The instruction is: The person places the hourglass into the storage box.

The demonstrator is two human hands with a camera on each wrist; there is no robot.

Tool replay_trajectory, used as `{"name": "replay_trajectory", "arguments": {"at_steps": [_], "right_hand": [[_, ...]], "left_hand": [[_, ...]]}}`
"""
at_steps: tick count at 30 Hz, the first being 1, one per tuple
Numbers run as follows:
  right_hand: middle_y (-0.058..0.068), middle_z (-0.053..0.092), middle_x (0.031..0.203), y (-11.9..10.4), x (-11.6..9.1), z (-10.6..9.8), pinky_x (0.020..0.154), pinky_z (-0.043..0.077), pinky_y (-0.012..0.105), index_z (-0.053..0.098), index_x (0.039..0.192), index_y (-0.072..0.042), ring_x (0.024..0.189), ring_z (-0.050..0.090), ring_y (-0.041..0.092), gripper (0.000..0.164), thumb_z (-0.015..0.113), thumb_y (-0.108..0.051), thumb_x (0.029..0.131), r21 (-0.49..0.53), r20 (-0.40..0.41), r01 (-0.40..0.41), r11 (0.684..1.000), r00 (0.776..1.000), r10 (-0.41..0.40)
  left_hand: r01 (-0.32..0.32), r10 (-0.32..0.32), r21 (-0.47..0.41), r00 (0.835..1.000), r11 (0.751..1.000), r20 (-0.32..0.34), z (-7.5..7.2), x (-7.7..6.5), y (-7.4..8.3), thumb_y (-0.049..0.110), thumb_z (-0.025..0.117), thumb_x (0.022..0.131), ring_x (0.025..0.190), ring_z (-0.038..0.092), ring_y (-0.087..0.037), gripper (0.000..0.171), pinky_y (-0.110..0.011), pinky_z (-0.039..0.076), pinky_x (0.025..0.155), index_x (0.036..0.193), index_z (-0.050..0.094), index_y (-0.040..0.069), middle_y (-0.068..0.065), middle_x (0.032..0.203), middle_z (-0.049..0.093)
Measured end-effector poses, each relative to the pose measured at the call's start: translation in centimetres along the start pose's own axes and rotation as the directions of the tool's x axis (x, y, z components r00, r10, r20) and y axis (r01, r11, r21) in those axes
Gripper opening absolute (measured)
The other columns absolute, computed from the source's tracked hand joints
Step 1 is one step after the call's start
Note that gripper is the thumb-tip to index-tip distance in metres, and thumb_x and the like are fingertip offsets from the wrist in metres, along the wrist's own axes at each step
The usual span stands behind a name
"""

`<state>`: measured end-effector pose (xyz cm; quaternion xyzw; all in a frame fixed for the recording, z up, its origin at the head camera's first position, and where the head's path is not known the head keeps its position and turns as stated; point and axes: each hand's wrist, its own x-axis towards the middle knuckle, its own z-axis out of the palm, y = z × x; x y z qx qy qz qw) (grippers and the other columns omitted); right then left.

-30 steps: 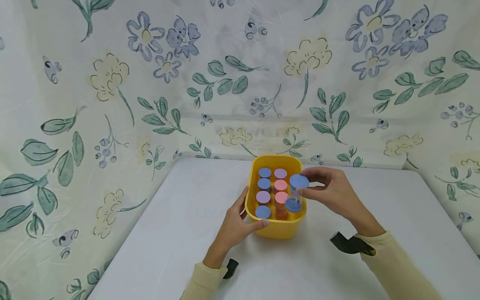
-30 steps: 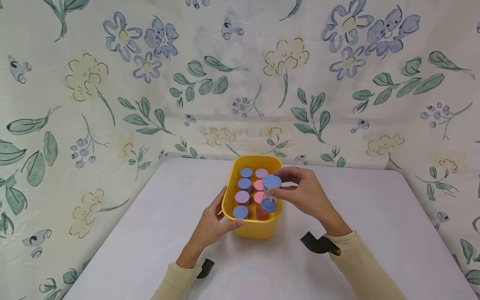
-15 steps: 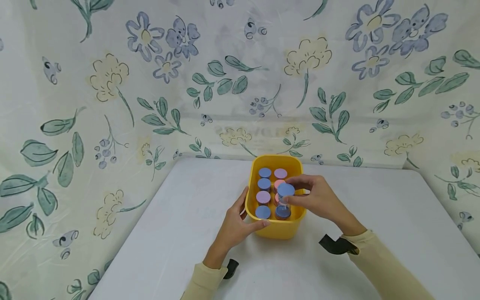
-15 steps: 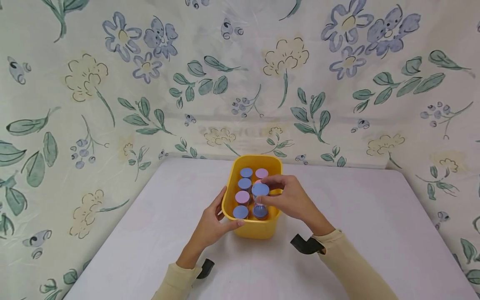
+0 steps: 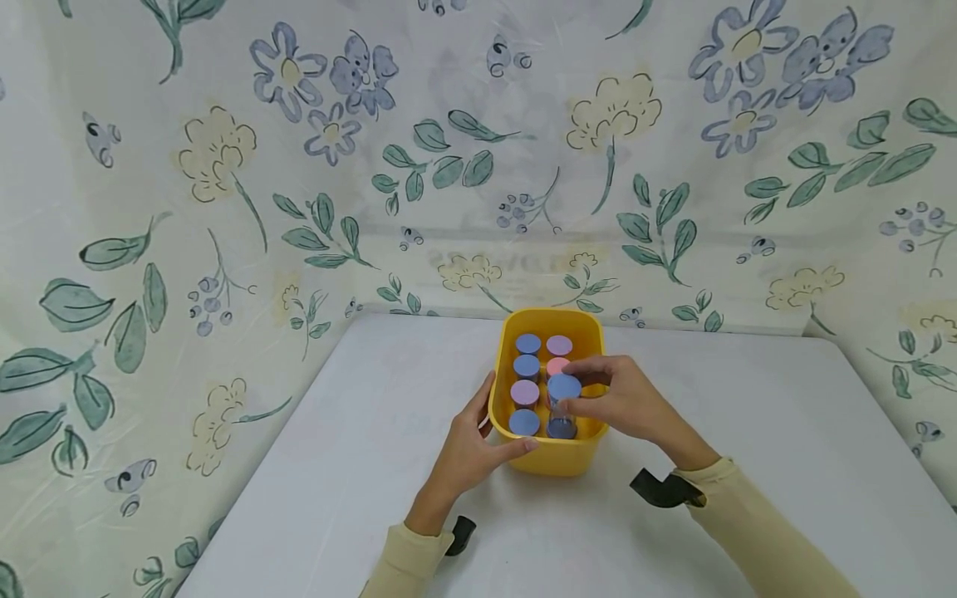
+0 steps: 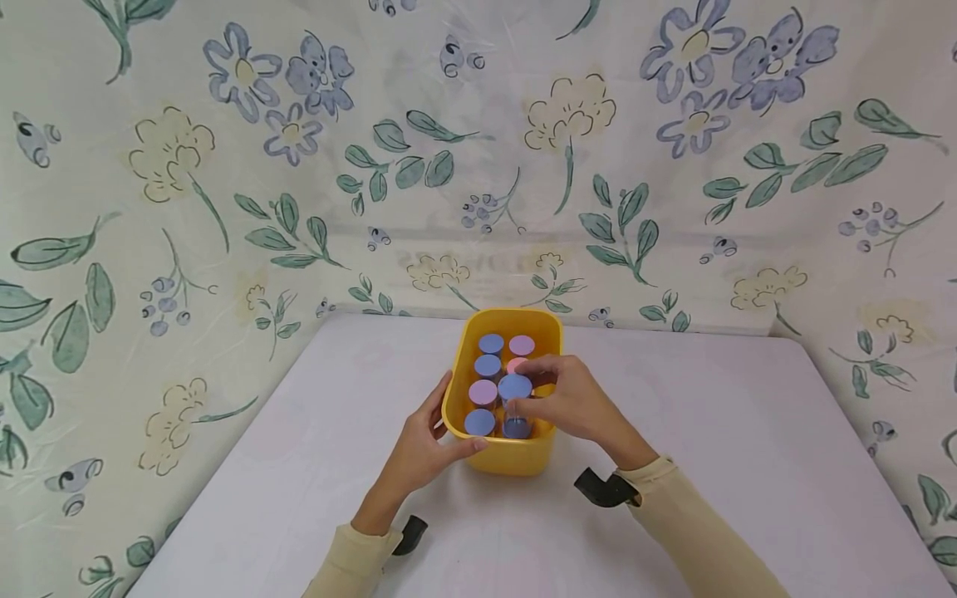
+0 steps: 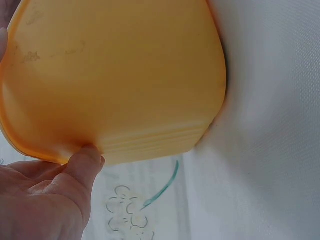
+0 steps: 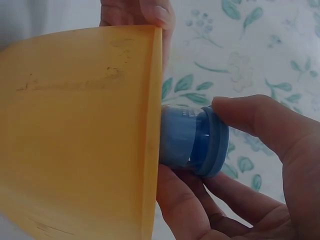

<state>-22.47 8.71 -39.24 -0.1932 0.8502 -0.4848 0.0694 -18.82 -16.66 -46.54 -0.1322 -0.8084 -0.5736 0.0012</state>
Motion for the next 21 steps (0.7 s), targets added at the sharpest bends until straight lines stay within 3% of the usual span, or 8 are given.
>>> {"name": "replay_trajectory", "arguments": {"at_steps": [12,21], "right_hand": [[0.011,0.075,0.117,0.27,0.38,0.46,0.096,0.063,0.042,0.07,0.128,0.0,0.108,0.07,0.026,0.052,0.085,-0.023,0.084,-0.075,0.065,0.015,0.997,0.998,-0.01],[0.007,0.073,0.103,-0.47,0.65,0.91,0.084,0.065,0.032,0.074,0.114,-0.004,0.09,0.065,0.018,0.038,0.087,-0.019,0.082,-0.147,0.111,0.005,0.989,0.994,0.012]], "left_hand": [[-0.011,0.011,-0.001,1.0,1.0,0.0,-0.04,-0.04,-0.15,0.041,0.086,0.085,0.156,0.036,-0.032,0.111,-0.052,0.04,0.121,0.167,0.016,0.016,-0.002,0.173,0.024],[-0.008,0.008,-0.008,1.0,1.0,0.0,-0.05,-0.09,0.09,0.041,0.086,0.085,0.156,0.035,-0.032,0.11,-0.052,0.039,0.121,0.167,0.016,0.016,-0.002,0.173,0.024]]}}
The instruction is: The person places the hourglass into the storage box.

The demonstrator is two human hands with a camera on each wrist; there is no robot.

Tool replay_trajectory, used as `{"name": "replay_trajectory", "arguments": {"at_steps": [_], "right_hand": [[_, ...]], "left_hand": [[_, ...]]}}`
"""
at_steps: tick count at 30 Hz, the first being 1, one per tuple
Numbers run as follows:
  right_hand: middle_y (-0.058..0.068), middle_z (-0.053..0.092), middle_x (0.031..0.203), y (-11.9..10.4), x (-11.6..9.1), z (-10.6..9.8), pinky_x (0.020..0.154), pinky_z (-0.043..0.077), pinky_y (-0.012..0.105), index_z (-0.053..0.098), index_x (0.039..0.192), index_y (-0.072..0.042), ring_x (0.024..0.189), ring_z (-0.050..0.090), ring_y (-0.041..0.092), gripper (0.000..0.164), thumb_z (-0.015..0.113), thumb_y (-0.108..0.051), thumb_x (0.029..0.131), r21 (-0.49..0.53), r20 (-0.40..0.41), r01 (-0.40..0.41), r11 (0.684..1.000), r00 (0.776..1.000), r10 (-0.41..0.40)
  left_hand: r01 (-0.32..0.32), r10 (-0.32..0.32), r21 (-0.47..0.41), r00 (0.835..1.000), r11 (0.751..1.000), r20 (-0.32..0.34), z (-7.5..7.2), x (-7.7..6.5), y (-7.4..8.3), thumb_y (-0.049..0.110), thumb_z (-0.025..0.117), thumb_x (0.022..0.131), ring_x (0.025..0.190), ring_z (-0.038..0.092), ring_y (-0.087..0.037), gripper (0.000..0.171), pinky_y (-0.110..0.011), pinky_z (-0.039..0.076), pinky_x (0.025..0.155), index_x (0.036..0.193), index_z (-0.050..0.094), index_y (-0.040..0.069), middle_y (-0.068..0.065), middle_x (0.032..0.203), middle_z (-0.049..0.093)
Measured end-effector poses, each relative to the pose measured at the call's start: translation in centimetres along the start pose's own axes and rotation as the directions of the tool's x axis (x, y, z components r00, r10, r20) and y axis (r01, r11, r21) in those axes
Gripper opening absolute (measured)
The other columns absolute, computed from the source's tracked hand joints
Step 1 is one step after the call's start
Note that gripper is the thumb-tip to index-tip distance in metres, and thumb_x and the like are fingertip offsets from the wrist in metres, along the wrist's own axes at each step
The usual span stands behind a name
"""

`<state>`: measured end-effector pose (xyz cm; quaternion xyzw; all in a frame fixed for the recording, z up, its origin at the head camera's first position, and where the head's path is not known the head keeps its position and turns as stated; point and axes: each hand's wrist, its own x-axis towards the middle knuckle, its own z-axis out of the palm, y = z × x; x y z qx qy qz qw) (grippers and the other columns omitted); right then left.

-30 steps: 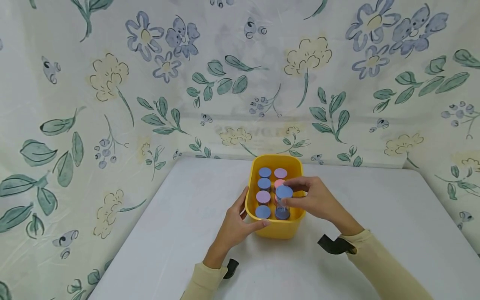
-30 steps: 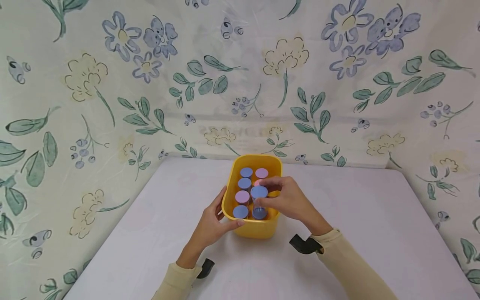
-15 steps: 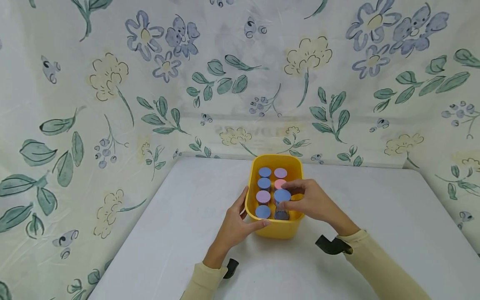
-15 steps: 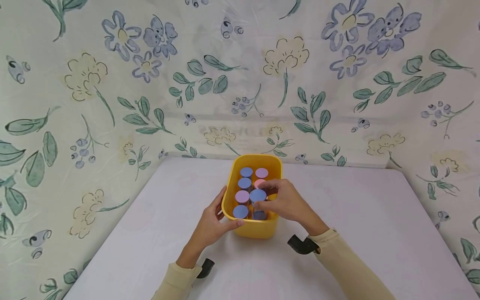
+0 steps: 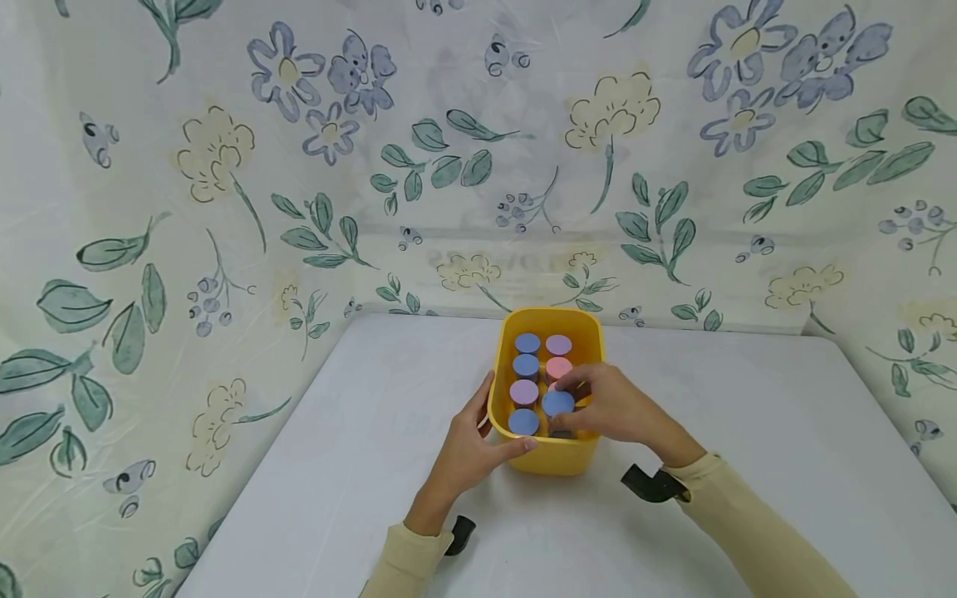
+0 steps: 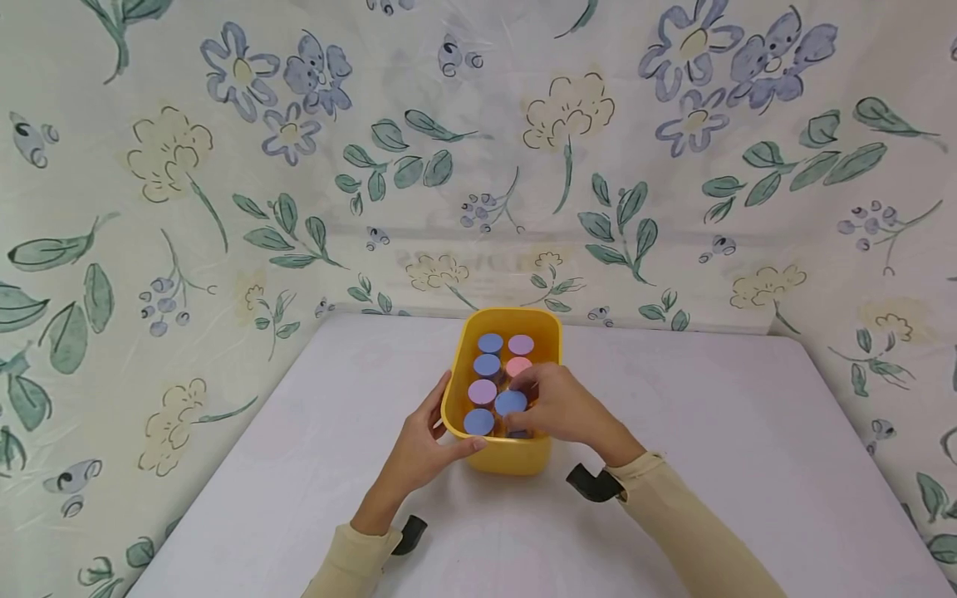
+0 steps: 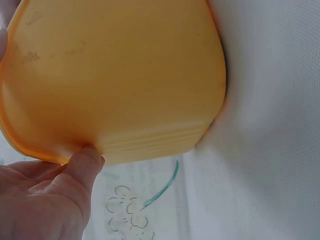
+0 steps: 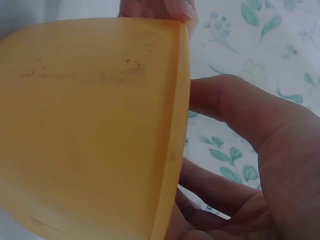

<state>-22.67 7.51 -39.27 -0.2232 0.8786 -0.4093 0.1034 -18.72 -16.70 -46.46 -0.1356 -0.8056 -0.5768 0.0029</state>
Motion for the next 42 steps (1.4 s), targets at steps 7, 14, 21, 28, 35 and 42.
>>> {"name": "replay_trajectory", "arguments": {"at_steps": [7,14,21,28,35,42], "right_hand": [[0.005,0.072,0.092,-0.3,0.3,0.3,0.072,0.063,0.025,0.075,0.105,-0.002,0.077,0.063,0.016,0.026,0.085,-0.012,0.083,-0.052,0.029,0.026,0.998,0.999,-0.025],[0.001,0.067,0.08,-0.5,0.7,0.9,0.07,0.061,0.023,0.073,0.093,-0.005,0.072,0.06,0.014,0.02,0.087,-0.01,0.08,-0.133,0.062,0.053,0.99,0.997,-0.045],[0.0,0.068,0.08,-0.8,0.9,1.5,0.074,0.062,0.025,0.072,0.093,-0.005,0.072,0.059,0.014,0.021,0.088,-0.011,0.08,-0.205,0.063,0.053,0.977,0.997,-0.041],[-0.001,0.065,0.075,-0.9,1.0,1.6,0.067,0.057,0.021,0.073,0.091,-0.004,0.069,0.057,0.012,0.021,0.089,-0.012,0.08,-0.246,0.063,0.065,0.967,0.997,-0.051],[0.0,0.065,0.072,-1.2,1.0,1.6,0.066,0.059,0.021,0.074,0.089,-0.003,0.067,0.057,0.012,0.018,0.088,-0.01,0.08,-0.259,0.055,0.037,0.965,0.998,-0.023],[0.001,0.063,0.071,-1.3,0.8,1.7,0.066,0.059,0.022,0.074,0.089,-0.002,0.067,0.057,0.012,0.019,0.089,-0.008,0.08,-0.261,0.057,0.037,0.965,0.998,-0.023]], "left_hand": [[0.006,-0.006,0.005,1.0,1.0,-0.002,0.0,0.0,0.1,0.041,0.086,0.084,0.157,0.035,-0.032,0.111,-0.051,0.039,0.121,0.167,0.016,0.016,-0.001,0.173,0.024],[0.012,-0.012,0.006,1.0,1.0,-0.008,0.0,0.0,0.1,0.039,0.086,0.085,0.157,0.035,-0.031,0.109,-0.051,0.04,0.121,0.167,0.017,0.018,0.0,0.173,0.024],[0.015,-0.015,0.002,1.0,1.0,-0.007,0.0,-0.1,0.0,0.04,0.085,0.085,0.156,0.036,-0.032,0.109,-0.051,0.04,0.121,0.167,0.017,0.018,-0.001,0.173,0.025],[-0.005,0.005,0.005,1.0,1.0,-0.007,0.0,0.0,-0.2,0.041,0.085,0.085,0.156,0.037,-0.032,0.109,-0.052,0.041,0.12,0.167,0.018,0.018,-0.001,0.173,0.026],[-0.005,0.005,-0.004,1.0,1.0,-0.007,-0.1,0.1,0.0,0.04,0.086,0.085,0.156,0.037,-0.031,0.109,-0.052,0.04,0.121,0.167,0.017,0.017,-0.001,0.173,0.026],[0.008,-0.008,0.001,1.0,1.0,-0.008,0.0,0.0,-0.2,0.038,0.086,0.085,0.156,0.037,-0.032,0.109,-0.052,0.04,0.121,0.167,0.017,0.017,-0.001,0.173,0.025]]}}
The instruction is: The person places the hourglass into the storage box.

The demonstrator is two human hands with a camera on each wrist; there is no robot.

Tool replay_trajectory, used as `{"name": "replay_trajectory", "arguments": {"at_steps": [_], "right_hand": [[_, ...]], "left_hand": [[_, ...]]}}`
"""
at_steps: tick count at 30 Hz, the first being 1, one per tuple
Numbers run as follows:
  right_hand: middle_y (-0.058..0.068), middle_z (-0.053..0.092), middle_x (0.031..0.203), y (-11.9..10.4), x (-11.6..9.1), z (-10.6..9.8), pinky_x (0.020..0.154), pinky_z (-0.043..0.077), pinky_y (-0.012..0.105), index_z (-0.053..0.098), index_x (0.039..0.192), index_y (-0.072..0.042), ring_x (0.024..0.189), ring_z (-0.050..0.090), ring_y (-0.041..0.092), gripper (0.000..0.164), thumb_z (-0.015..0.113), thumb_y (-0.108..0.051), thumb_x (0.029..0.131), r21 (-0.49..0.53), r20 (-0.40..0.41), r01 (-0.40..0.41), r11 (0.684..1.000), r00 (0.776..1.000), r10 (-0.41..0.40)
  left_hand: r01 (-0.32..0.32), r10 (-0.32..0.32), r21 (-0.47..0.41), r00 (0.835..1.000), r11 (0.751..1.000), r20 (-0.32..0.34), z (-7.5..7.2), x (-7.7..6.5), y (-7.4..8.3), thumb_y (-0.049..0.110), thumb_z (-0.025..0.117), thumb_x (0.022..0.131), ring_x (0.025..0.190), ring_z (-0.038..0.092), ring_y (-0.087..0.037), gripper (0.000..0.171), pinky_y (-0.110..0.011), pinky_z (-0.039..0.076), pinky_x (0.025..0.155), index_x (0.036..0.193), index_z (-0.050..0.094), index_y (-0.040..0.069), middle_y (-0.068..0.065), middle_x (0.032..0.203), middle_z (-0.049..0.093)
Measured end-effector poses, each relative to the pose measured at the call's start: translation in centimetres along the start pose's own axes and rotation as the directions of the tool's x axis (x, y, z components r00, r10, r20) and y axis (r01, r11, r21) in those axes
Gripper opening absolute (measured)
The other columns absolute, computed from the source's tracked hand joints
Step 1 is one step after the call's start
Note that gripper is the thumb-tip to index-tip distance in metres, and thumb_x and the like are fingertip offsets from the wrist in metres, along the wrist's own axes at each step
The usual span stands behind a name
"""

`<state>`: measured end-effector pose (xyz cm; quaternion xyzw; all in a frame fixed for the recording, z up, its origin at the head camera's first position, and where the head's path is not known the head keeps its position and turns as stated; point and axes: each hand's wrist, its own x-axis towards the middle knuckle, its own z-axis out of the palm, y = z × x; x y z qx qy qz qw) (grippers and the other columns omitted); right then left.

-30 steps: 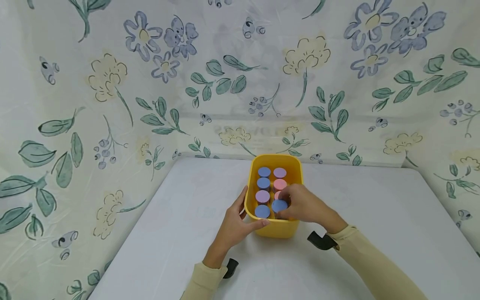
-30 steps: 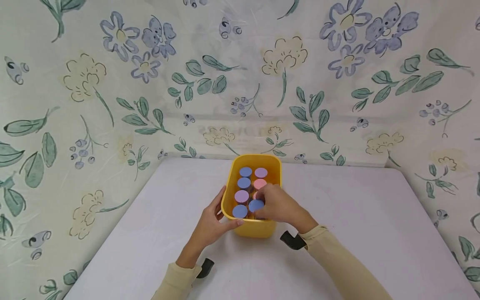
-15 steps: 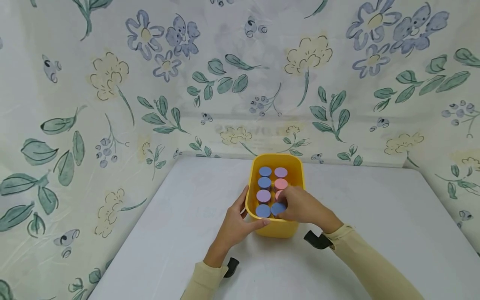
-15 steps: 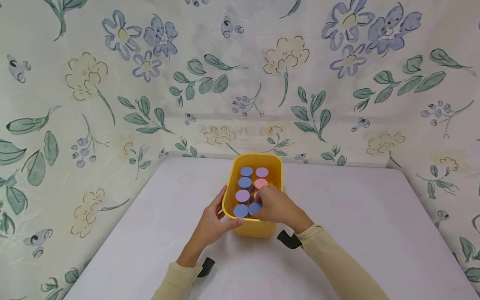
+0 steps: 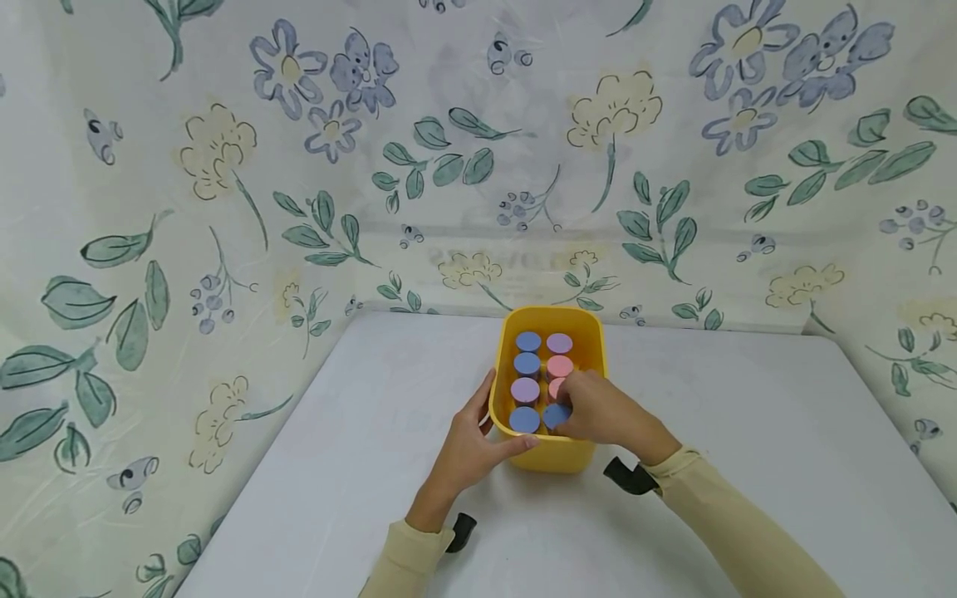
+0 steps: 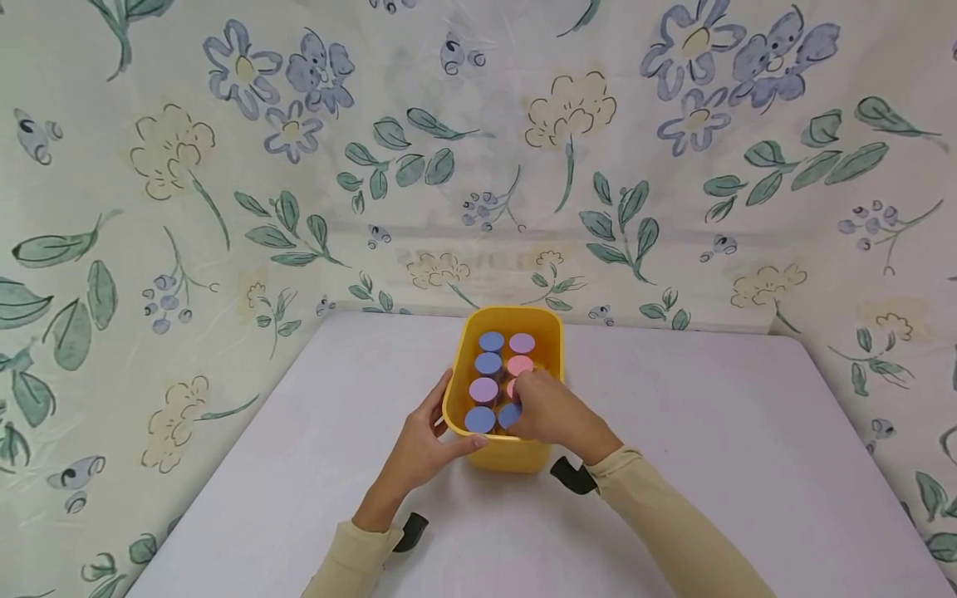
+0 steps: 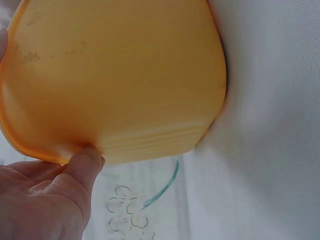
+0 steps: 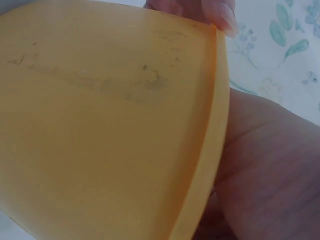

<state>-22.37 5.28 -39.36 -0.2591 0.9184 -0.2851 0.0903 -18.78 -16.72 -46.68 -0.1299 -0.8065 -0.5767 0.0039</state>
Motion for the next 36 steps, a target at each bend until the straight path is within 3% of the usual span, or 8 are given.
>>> {"name": "replay_trajectory", "arguments": {"at_steps": [13,23,30,36], "right_hand": [[0.0,0.059,0.066,-0.2,0.1,-0.2,0.063,0.058,0.02,0.073,0.087,-0.002,0.064,0.056,0.013,0.016,0.087,-0.004,0.08,-0.028,0.027,-0.028,0.999,0.999,0.029],[0.003,0.067,0.079,-0.6,-0.7,-0.4,0.075,0.064,0.027,0.072,0.099,-0.002,0.072,0.059,0.015,0.024,0.087,-0.004,0.081,-0.014,0.03,-0.1,0.995,0.994,0.101],[0.004,0.063,0.081,-1.2,-0.9,-1.0,0.069,0.06,0.025,0.071,0.096,-0.002,0.073,0.059,0.017,0.023,0.087,-0.008,0.082,-0.019,0.046,-0.161,0.987,0.986,0.161],[0.004,0.066,0.085,-1.4,-1.7,-2.3,0.068,0.056,0.026,0.073,0.101,-0.004,0.077,0.058,0.018,0.02,0.082,-0.018,0.09,-0.036,-0.048,-0.131,0.991,0.99,0.129]], "left_hand": [[0.002,-0.002,0.007,1.0,1.0,-0.002,0.0,0.1,-0.2,0.042,0.086,0.085,0.156,0.037,-0.032,0.11,-0.051,0.04,0.121,0.167,0.017,0.018,0.0,0.173,0.025],[0.006,-0.006,0.008,1.0,1.0,0.006,0.3,0.1,-0.1,0.038,0.086,0.085,0.155,0.037,-0.032,0.108,-0.052,0.041,0.12,0.167,0.018,0.019,0.0,0.173,0.025],[0.002,-0.002,0.012,1.0,1.0,0.003,0.1,0.1,0.0,0.036,0.086,0.086,0.156,0.037,-0.031,0.107,-0.051,0.041,0.121,0.167,0.018,0.019,0.0,0.173,0.026],[0.023,-0.023,0.042,1.0,0.999,0.006,-0.1,-0.2,-0.2,0.039,0.086,0.085,0.156,0.037,-0.033,0.109,-0.052,0.041,0.121,0.167,0.017,0.017,-0.002,0.173,0.025]]}}
